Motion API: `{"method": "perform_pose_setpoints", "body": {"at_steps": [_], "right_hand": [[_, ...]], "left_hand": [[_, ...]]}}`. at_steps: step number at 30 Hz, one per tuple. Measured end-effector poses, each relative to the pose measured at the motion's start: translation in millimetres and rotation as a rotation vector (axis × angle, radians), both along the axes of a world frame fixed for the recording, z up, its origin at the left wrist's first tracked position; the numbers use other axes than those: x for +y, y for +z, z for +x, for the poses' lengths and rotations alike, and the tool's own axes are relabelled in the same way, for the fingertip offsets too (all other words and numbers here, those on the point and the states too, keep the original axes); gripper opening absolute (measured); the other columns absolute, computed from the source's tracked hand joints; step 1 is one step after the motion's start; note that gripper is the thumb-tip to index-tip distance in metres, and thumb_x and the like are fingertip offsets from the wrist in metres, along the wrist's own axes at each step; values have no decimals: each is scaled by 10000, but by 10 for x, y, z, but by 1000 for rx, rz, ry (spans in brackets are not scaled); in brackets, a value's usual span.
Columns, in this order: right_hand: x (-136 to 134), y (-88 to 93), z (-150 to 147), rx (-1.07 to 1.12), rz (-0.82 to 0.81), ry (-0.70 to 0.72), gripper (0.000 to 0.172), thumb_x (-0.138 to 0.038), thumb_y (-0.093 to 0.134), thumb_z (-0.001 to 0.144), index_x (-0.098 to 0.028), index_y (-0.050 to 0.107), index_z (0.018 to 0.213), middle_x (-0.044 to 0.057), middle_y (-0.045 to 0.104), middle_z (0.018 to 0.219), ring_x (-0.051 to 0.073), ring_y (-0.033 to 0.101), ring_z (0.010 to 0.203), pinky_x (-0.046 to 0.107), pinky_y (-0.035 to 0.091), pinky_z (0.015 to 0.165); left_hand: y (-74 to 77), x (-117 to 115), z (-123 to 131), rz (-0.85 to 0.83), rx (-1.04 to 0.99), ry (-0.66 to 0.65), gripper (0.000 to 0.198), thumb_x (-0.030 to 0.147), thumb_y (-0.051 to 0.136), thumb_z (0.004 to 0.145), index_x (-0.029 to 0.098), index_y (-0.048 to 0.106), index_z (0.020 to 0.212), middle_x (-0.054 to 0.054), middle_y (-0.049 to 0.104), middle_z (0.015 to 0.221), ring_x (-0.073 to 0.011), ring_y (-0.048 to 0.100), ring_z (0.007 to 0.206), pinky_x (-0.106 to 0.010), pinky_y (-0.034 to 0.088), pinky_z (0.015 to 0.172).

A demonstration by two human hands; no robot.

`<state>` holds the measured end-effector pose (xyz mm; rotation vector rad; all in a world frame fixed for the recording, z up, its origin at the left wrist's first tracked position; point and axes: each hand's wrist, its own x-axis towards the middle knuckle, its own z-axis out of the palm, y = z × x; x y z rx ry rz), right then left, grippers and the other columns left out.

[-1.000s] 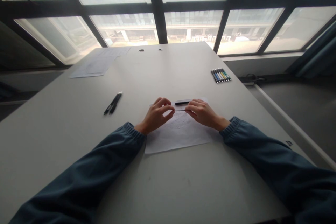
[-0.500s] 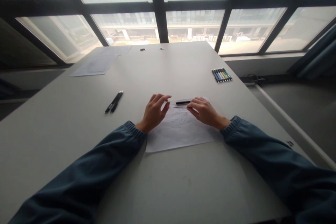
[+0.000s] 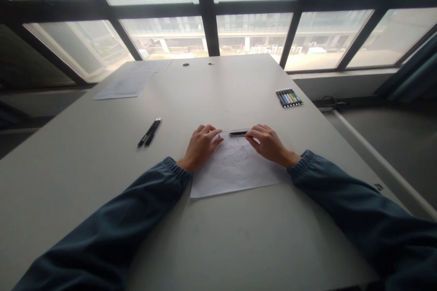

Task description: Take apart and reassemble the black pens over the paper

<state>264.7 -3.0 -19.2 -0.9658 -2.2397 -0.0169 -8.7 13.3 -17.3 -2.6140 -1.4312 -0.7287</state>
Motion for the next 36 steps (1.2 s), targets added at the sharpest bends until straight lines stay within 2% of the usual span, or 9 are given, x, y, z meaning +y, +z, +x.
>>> {"method": "perform_pose_setpoints", "body": {"at_steps": [6,11,16,24,29,36], "right_hand": [[0,-8,-2,-4,-3,3,196,-221,522,1018,-199,658,878,63,692,885,205,601,862,346,436,830],[-1,0,-10,7,-9,15,187,-216,532,1011,-199,664,881,66,691,874,208,596,846,351,439,816],[0,4,-7,18,-8,17,192,-206,532,1009,-203,668,874,66,691,871,207,595,843,351,436,815],[4,-5,-7,17,-5,22,192,-212,531,1012,-201,663,873,63,687,863,206,588,840,348,433,814],[4,-6,-7,18,3,23,189,-208,534,1010,-201,660,869,61,683,859,204,585,838,343,431,812],[-8,0,-10,13,3,31,189,-214,532,1012,-201,664,878,64,688,869,207,591,841,347,437,817]], "left_hand": [[9,5,-5,-38,-8,-20,173,272,612,963,214,757,1038,-74,713,1021,-244,601,990,-405,515,899],[-13,32,-18,21,-78,-82,140,274,644,945,221,771,968,-59,738,912,-228,626,868,-380,516,792],[-16,32,-5,72,-162,-104,162,318,644,953,209,764,959,-55,761,865,-212,648,805,-362,512,764],[15,-11,40,102,-301,-152,154,285,614,970,201,741,992,-47,745,883,-190,665,857,-346,532,819],[26,-33,53,91,-332,-225,122,289,630,964,212,720,993,-40,747,924,-186,656,880,-356,536,849],[46,-47,56,74,-349,-238,136,317,637,962,216,721,1000,-56,742,934,-193,663,875,-369,548,847]]}}
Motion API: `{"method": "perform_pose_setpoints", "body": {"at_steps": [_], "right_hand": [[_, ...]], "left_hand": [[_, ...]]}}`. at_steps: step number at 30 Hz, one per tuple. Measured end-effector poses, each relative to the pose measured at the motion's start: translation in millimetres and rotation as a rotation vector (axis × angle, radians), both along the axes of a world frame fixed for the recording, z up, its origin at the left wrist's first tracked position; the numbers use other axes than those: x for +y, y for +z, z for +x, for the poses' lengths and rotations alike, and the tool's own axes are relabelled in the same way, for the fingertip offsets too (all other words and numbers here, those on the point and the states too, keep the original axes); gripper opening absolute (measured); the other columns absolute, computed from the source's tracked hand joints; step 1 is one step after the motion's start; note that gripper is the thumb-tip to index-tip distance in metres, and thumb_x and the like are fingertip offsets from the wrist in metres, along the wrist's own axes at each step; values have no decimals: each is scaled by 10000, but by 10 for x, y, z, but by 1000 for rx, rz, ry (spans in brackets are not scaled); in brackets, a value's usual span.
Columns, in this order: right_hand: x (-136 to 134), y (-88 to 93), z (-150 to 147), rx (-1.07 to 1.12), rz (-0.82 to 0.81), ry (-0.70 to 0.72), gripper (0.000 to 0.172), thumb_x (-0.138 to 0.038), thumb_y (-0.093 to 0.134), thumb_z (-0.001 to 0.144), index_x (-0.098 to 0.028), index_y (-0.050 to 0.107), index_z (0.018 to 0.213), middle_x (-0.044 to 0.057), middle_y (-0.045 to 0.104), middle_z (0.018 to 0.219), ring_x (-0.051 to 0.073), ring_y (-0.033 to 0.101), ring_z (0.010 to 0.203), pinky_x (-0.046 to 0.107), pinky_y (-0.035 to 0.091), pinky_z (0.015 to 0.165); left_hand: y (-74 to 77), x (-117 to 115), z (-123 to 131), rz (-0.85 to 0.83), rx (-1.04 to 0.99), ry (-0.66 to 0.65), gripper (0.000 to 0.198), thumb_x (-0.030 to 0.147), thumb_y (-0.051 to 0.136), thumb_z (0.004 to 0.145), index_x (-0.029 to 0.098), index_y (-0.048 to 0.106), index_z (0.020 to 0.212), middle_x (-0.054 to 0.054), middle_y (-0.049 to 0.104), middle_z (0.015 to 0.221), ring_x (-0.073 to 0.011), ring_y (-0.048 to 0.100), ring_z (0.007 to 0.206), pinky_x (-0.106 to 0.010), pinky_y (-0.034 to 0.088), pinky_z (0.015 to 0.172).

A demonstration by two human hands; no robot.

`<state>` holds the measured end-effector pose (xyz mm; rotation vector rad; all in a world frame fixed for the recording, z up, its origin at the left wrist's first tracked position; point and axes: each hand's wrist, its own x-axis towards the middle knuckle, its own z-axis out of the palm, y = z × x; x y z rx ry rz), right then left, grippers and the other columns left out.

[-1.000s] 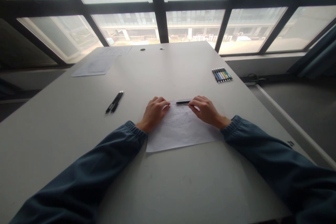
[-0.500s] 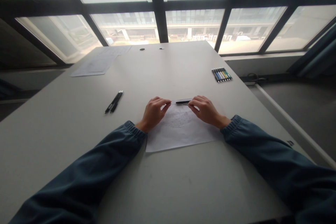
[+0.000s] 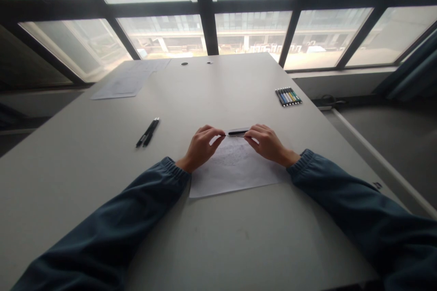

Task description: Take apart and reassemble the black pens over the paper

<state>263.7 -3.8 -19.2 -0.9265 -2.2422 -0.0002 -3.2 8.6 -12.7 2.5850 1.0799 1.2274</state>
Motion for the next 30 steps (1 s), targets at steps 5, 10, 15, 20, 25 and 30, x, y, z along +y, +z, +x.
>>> {"method": "perform_pose_setpoints", "body": {"at_steps": [5,10,15,20,25,30], "right_hand": [[0,-4,-1,11,-5,15,182,-218,536,1009,-206,675,892,69,693,882,210,595,847,352,439,812],[-3,-4,-2,-6,6,27,190,-226,529,1015,-205,671,891,67,690,888,206,590,846,345,437,806],[-11,4,-3,-12,-1,39,182,-228,536,1011,-205,677,898,73,689,900,207,588,847,347,437,800],[-16,5,0,-2,-10,64,173,-210,541,1003,-209,682,903,72,685,896,208,588,841,346,436,790],[-29,26,0,-7,-3,87,190,-213,521,1014,-210,674,900,73,689,897,205,584,827,348,445,780],[-35,42,-4,-9,2,106,195,-223,514,1020,-209,663,896,69,691,896,200,587,826,347,451,780]], "left_hand": [[-1,-6,-4,-7,-4,-9,143,329,641,960,221,725,1003,-59,732,928,-191,662,866,-363,554,837],[-4,-13,-1,-13,2,-33,148,330,637,963,222,724,1013,-63,727,933,-187,661,867,-360,556,844],[0,-19,3,-9,9,-70,145,330,647,958,222,727,1015,-61,721,933,-179,665,862,-345,559,834],[-7,-19,7,-19,12,-84,159,335,642,961,222,729,1031,-66,728,942,-181,667,875,-346,563,838],[27,-37,19,-10,64,-157,168,280,619,972,243,730,1094,-56,761,978,-181,666,912,-363,557,868],[61,-47,33,-4,71,-207,207,242,608,971,260,727,1138,-51,761,973,-171,664,898,-353,555,851]]}}
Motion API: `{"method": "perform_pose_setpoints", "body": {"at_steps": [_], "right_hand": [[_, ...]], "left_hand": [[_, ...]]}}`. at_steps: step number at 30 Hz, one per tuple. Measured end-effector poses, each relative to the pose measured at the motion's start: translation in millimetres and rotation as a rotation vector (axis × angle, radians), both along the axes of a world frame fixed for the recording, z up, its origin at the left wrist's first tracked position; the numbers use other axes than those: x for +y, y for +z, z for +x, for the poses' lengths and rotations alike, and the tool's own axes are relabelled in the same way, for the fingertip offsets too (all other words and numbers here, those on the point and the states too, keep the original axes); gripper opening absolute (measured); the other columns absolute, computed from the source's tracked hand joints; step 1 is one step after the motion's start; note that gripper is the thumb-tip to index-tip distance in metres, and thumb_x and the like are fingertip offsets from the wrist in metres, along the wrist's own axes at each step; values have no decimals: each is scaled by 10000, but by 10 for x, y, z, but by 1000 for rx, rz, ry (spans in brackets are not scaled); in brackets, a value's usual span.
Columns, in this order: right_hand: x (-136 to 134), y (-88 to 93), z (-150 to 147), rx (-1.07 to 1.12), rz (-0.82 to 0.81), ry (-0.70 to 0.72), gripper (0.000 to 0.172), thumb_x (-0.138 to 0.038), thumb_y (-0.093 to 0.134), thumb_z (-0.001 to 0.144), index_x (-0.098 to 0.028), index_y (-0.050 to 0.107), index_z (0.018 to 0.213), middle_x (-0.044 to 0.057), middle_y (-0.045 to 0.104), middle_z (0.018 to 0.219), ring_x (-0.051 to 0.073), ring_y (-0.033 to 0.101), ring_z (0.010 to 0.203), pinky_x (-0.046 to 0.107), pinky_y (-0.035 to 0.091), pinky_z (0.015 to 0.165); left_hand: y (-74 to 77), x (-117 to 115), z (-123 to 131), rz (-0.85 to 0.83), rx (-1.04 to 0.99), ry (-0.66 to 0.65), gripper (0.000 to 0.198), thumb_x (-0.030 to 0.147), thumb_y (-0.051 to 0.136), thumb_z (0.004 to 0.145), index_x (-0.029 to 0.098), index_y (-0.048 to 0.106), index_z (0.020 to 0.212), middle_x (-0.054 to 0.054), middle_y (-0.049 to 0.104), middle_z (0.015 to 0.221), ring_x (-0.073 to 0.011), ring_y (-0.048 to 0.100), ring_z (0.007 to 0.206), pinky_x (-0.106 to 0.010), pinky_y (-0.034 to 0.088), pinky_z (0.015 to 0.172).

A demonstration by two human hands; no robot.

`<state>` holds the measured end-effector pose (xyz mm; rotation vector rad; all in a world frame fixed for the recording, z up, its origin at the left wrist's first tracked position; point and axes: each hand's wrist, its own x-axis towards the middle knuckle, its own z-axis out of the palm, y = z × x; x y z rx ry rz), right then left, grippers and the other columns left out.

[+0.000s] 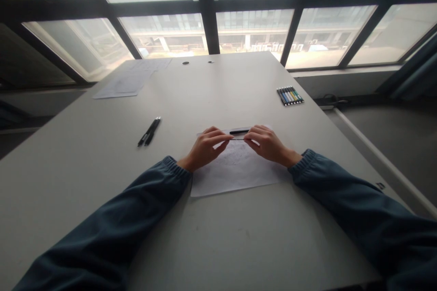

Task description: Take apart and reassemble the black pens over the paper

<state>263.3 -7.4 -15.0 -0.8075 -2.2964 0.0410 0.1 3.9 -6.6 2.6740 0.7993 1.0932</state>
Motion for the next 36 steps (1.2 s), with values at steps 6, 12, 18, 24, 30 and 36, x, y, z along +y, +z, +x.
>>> {"method": "perform_pose_setpoints", "body": {"at_steps": [6,12,18,24,30,36], "right_hand": [[9,-10,-6,11,-17,21,190,-235,518,1022,-215,664,902,64,690,885,202,597,844,354,459,789],[-8,-3,-20,30,-51,96,166,-249,532,1018,-219,668,927,59,687,880,200,596,835,348,480,778],[40,-7,12,241,-41,-36,184,-238,501,1020,-226,684,1034,69,688,919,219,615,871,375,502,805],[218,-114,126,237,-69,-241,222,-201,515,991,-227,717,1081,87,672,976,256,598,953,420,501,878],[243,-171,135,-39,-157,-294,202,-223,595,966,-209,731,1115,101,689,1093,286,556,1052,452,451,921],[233,-151,117,-92,-204,-298,94,-239,657,942,-221,733,994,82,710,1041,275,569,1050,435,394,926]], "left_hand": [[-3,3,-5,-3,6,9,149,290,640,958,247,740,1060,-49,760,930,-179,663,878,-362,552,853],[14,-6,5,36,-21,17,89,268,653,946,234,730,974,-33,756,883,-168,656,847,-343,542,840],[5,1,10,67,-53,15,56,231,677,924,221,730,940,-31,751,864,-162,646,823,-325,533,813],[20,-20,10,51,-41,-1,52,216,670,925,218,721,936,-30,745,861,-163,639,821,-325,529,813],[29,-24,22,40,-35,-10,59,216,660,930,218,719,938,-32,739,848,-164,635,817,-324,528,810],[11,-16,19,43,-43,-8,52,200,672,918,218,717,938,-27,741,857,-161,628,816,-322,529,807]]}}
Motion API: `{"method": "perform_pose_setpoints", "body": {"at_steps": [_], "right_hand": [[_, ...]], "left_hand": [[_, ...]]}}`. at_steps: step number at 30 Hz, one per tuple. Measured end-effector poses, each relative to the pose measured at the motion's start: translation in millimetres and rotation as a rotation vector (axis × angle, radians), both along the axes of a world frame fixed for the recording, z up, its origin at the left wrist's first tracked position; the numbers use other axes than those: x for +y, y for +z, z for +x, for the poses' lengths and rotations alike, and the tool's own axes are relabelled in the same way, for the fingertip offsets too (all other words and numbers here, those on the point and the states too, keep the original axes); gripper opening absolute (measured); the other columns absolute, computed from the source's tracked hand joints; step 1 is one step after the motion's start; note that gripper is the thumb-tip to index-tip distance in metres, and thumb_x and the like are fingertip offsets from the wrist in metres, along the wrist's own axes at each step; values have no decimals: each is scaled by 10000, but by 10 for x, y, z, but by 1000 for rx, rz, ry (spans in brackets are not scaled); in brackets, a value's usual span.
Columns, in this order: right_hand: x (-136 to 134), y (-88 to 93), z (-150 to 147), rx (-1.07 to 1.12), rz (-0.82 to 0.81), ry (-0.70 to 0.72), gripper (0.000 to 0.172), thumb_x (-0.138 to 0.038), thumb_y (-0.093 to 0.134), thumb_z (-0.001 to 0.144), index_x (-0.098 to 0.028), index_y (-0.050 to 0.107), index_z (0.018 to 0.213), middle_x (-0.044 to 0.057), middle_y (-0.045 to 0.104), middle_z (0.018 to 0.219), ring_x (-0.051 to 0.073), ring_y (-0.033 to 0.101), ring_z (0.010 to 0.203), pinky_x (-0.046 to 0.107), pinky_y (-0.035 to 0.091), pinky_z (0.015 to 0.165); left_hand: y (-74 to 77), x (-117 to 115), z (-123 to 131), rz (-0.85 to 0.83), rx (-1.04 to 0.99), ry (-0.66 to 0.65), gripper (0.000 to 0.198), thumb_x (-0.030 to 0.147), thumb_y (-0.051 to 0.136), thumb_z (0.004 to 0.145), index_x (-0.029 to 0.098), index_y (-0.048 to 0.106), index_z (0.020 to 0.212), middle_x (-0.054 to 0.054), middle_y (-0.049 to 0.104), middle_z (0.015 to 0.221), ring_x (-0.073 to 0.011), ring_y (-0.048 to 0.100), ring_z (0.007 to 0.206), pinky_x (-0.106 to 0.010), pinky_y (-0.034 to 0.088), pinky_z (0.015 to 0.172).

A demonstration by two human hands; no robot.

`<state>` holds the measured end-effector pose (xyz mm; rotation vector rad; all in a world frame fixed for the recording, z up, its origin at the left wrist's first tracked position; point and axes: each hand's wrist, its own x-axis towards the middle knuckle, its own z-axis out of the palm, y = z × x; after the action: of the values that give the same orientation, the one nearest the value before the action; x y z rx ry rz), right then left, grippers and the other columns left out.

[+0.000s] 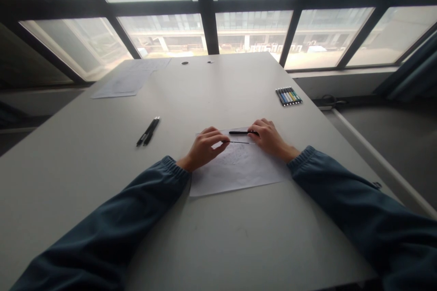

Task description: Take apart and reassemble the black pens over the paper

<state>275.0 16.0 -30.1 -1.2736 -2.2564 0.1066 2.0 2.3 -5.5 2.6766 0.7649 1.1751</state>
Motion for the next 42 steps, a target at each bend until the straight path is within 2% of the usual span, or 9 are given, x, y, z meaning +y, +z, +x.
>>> {"method": "perform_pose_setpoints", "body": {"at_steps": [5,10,17,20,26,36,42], "right_hand": [[9,-8,4,30,-17,20,45,-214,707,900,-217,702,944,63,712,1002,268,575,1027,416,388,914],[3,-2,-1,93,0,9,72,-153,685,886,-220,661,900,55,693,956,261,572,981,404,405,892],[10,24,13,299,101,-99,60,-159,615,907,-219,619,907,71,665,936,270,561,952,424,435,879],[25,26,35,363,125,-146,63,-160,597,902,-221,611,898,73,663,931,276,557,949,430,441,875],[25,36,48,382,137,-191,69,-169,564,913,-220,608,897,82,664,929,282,554,945,438,438,878],[4,57,42,338,139,-174,75,-182,563,927,-226,621,910,88,664,947,293,552,966,448,435,886],[-19,61,39,279,200,-137,47,-197,586,938,-225,622,925,78,661,966,284,547,984,435,417,904]], "left_hand": [[-15,5,-4,-5,-6,9,54,196,679,912,221,722,935,-31,743,866,-163,637,821,-324,534,803],[-1,-2,3,13,-69,32,53,192,692,900,216,722,937,-29,739,856,-161,629,812,-319,543,782],[42,36,-53,64,-262,349,59,236,677,914,202,719,891,-31,716,810,-175,620,806,-330,527,755],[49,55,-73,59,-299,427,86,262,675,915,199,717,875,-24,707,787,-170,609,771,-318,508,711],[46,57,-81,69,-306,403,66,242,681,913,196,716,880,-20,709,794,-167,606,771,-311,497,707],[7,78,-89,44,-255,373,81,254,668,925,201,725,901,-34,718,828,-183,622,824,-333,528,753],[-19,90,-88,35,-221,361,79,254,664,928,204,724,914,-34,725,856,-185,631,851,-337,536,784]]}}
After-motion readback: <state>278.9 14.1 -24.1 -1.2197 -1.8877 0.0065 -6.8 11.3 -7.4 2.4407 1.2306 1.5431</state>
